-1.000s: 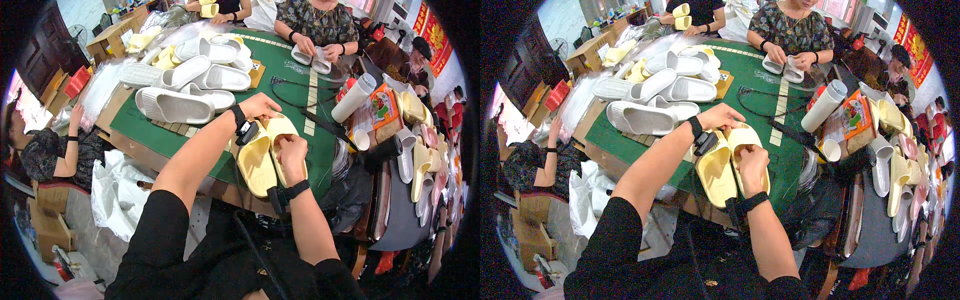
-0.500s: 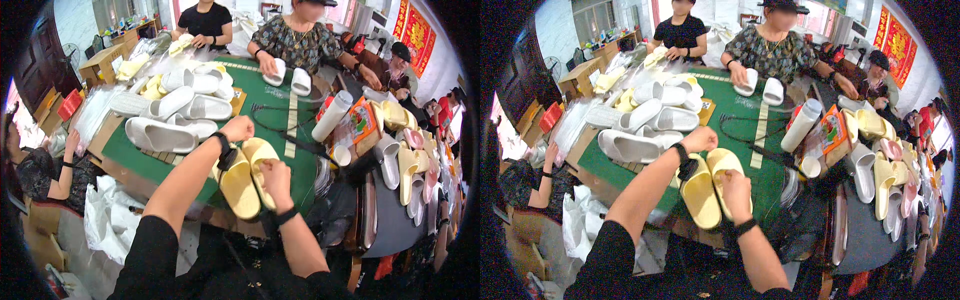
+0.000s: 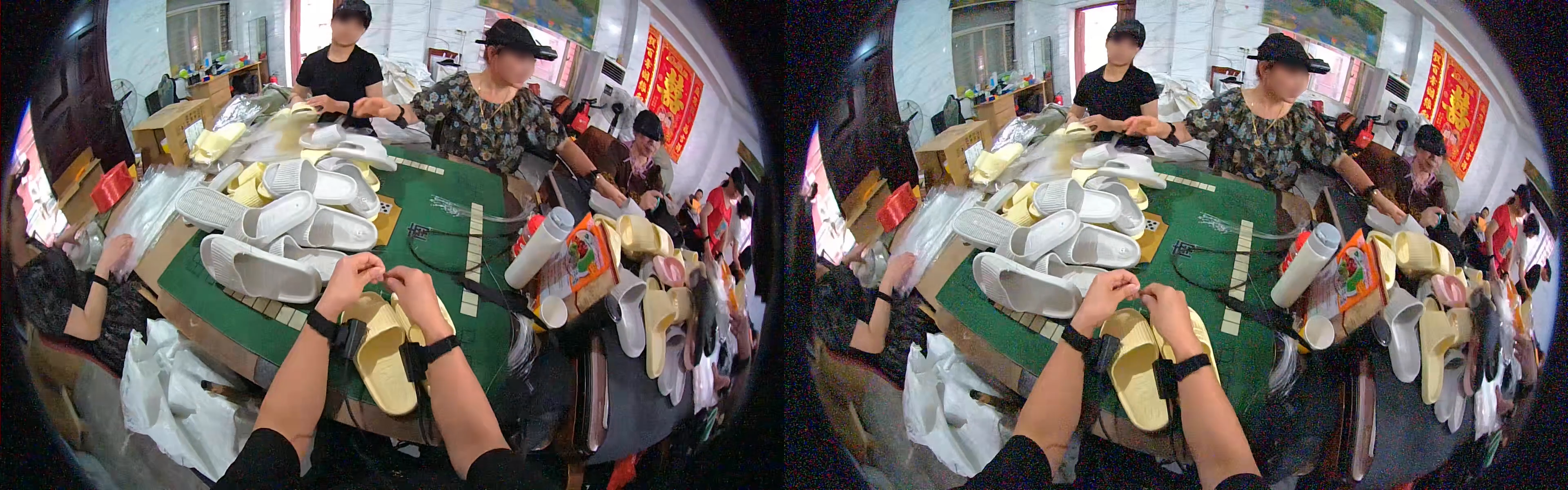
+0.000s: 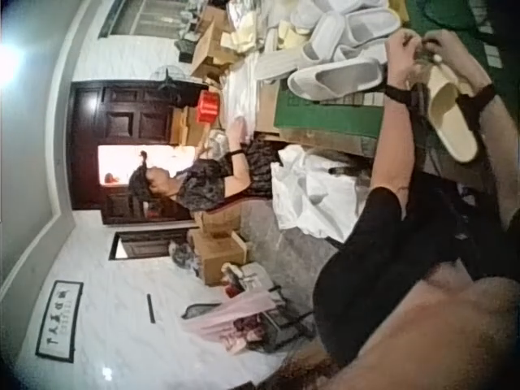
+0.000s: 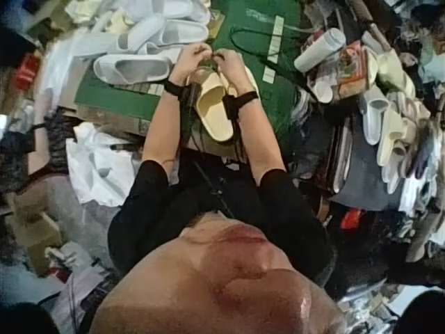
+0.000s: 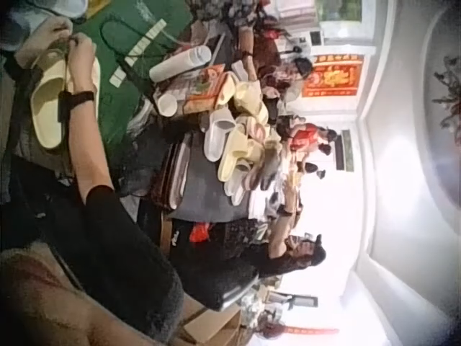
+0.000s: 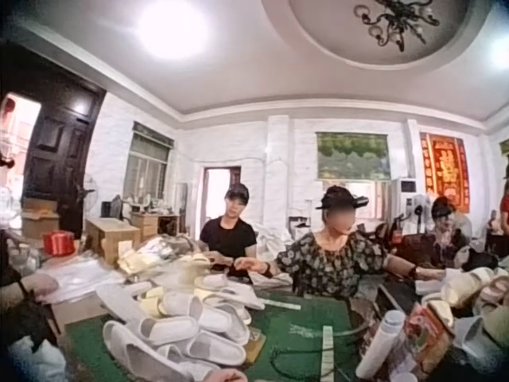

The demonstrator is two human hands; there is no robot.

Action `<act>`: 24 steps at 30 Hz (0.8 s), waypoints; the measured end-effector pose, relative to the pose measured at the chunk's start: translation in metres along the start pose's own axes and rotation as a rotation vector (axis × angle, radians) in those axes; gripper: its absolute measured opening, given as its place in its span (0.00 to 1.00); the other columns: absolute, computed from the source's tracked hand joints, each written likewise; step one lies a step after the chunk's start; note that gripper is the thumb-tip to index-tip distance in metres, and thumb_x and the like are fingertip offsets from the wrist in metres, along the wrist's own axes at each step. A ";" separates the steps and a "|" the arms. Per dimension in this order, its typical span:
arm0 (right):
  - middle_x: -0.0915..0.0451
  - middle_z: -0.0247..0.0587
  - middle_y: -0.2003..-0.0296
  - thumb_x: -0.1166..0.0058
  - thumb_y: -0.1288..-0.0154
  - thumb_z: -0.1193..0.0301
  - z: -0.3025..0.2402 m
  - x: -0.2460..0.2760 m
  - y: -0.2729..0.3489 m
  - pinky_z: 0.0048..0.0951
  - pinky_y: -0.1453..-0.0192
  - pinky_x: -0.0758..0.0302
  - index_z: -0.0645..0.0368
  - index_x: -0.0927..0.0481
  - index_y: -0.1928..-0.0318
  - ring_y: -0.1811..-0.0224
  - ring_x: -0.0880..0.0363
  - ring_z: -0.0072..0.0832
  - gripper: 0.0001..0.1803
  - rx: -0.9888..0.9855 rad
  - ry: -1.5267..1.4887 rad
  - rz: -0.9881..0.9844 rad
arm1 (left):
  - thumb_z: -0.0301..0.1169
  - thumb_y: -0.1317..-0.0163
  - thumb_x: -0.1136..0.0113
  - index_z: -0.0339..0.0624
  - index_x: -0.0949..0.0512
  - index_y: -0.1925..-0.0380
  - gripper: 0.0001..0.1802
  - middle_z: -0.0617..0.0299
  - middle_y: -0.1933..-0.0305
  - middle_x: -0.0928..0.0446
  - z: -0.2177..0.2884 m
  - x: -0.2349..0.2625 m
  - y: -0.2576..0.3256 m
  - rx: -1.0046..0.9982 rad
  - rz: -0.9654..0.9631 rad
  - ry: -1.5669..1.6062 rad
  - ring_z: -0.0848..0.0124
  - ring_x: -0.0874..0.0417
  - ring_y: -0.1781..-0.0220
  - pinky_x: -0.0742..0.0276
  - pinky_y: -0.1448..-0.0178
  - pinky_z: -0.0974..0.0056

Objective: The person is seen assembling shoe components, specifically attaching straps and cleaning the soles of various colored slippers at a workstation with several other workers.

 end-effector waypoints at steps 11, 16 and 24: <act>0.24 0.33 0.78 0.41 0.36 0.72 0.025 0.002 0.004 0.23 0.71 0.33 0.65 0.18 0.63 0.76 0.33 0.15 0.07 -0.103 -0.264 0.143 | 0.24 0.36 0.39 0.34 0.21 0.56 0.09 0.63 0.65 0.19 -0.006 -0.008 0.014 0.156 0.025 0.357 0.78 0.20 0.63 0.23 0.57 0.72; 0.23 0.32 0.77 0.41 0.35 0.72 0.016 -0.004 0.010 0.23 0.70 0.33 0.64 0.18 0.62 0.75 0.33 0.16 0.07 -0.127 -0.261 0.140 | 0.25 0.36 0.38 0.33 0.21 0.58 0.08 0.62 0.66 0.19 -0.020 0.001 0.019 0.176 0.097 0.385 0.77 0.20 0.64 0.23 0.57 0.72; 0.21 0.45 0.75 0.39 0.40 0.72 0.005 -0.004 0.018 0.28 0.68 0.28 0.66 0.18 0.68 0.76 0.25 0.28 0.07 0.004 -0.124 0.182 | 0.25 0.36 0.39 0.36 0.23 0.63 0.04 0.65 0.67 0.22 -0.013 -0.004 0.022 0.161 0.033 0.409 0.79 0.23 0.64 0.26 0.56 0.73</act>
Point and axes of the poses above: each hand's wrist, its own y-axis away from the middle knuckle, its own x-axis out of the back of the hand, z = x × y, the point moved 5 cm from there along -y, towards the middle knuckle
